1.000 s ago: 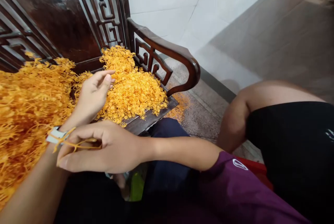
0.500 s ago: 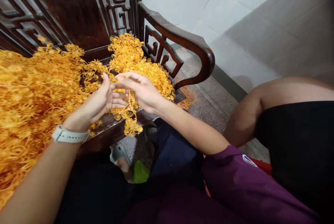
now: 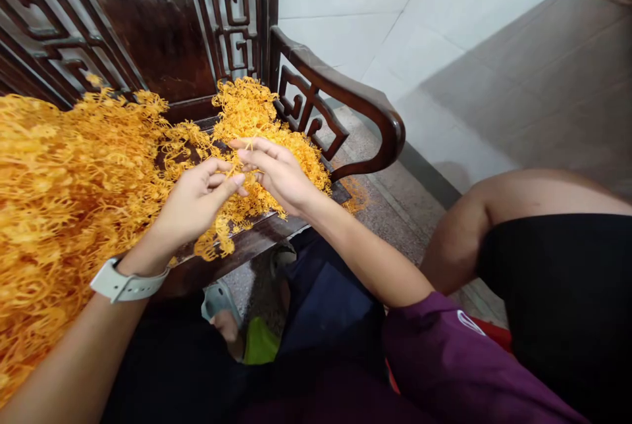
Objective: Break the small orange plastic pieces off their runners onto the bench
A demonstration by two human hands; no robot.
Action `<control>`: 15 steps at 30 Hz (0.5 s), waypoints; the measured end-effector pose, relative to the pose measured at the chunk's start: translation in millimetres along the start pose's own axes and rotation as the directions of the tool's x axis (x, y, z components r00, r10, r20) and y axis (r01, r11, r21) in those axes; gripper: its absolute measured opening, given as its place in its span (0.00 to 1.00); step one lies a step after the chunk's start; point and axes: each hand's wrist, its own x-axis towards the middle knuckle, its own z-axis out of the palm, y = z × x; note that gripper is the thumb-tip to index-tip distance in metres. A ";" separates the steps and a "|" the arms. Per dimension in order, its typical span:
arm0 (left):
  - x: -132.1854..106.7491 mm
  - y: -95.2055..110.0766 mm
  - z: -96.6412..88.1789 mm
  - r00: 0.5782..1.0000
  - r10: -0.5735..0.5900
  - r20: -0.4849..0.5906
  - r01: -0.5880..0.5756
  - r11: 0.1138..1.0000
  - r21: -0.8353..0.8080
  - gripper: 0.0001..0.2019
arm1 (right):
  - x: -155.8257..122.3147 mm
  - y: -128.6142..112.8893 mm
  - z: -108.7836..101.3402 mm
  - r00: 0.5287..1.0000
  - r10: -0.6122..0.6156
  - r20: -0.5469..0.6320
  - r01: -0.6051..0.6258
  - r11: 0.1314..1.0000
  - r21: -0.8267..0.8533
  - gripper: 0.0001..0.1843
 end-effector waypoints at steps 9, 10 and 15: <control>-2.7 1.7 -9.1 0.994 -0.019 -0.105 0.005 0.992 -0.125 0.21 | -1.3 6.9 -3.1 0.999 0.004 0.042 -0.002 0.999 -0.049 0.14; -3.1 2.2 -9.3 0.994 -0.034 -0.109 0.016 0.987 -0.158 0.22 | -1.3 6.4 -3.0 1.000 -0.007 0.025 0.009 0.999 -0.049 0.13; -5.0 7.8 -14.6 0.986 -0.135 -0.096 0.090 0.923 -0.374 0.22 | -1.0 5.5 -2.0 0.999 -0.010 0.032 0.012 0.999 -0.040 0.08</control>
